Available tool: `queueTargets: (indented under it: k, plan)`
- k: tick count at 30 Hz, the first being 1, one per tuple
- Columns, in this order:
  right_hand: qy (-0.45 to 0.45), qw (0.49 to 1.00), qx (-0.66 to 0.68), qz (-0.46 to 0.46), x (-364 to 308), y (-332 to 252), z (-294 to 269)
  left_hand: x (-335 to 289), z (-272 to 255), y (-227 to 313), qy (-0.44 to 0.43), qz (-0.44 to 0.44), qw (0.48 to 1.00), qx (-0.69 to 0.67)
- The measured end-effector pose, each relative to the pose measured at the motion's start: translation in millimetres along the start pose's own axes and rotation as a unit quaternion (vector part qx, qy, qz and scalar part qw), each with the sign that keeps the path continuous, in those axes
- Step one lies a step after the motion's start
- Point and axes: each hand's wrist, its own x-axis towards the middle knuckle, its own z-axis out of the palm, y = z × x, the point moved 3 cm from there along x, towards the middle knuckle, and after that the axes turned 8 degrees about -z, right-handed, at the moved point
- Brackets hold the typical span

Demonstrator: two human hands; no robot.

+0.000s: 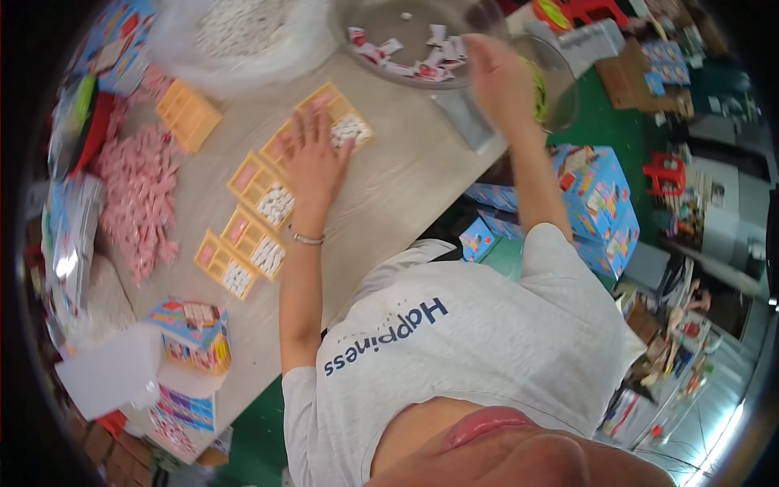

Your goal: The person is placing small white cube components into yellow plastic trays and applying decorative stickers/labels to the back of the trays.

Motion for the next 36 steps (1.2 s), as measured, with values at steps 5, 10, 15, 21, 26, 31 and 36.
queueTargets:
  k: [5, 10, 15, 21, 26, 31, 36]
  plan:
    - [-0.344, 0.838, -0.351, 0.237, -37, 211, -33, 3, -8, 14, 0.004, 0.028, 0.999, -0.022]
    - [-0.273, 0.91, -0.258, 0.178, -51, 256, -4, -15, -59, 30, 0.035, 0.063, 0.989, -0.128]
    - [-0.286, 0.902, -0.269, 0.179, -40, 258, -35, -35, -76, 28, 0.046, 0.065, 0.981, -0.176]
    - [-0.239, 0.878, -0.335, 0.243, -42, 244, -71, -42, -77, 39, -0.009, 0.048, 0.923, -0.381]
    - [-0.086, 0.972, -0.087, 0.201, -19, 235, -83, -40, -61, 58, -0.13, -0.039, 0.703, -0.698]
    - [-0.187, 0.856, 0.423, 0.233, -35, -47, -11, -45, -83, 67, -0.158, -0.143, 0.598, -0.773]
    - [-0.386, 0.669, 0.601, 0.207, -77, -101, 82, -55, -69, 18, -0.112, -0.192, 0.652, -0.724]
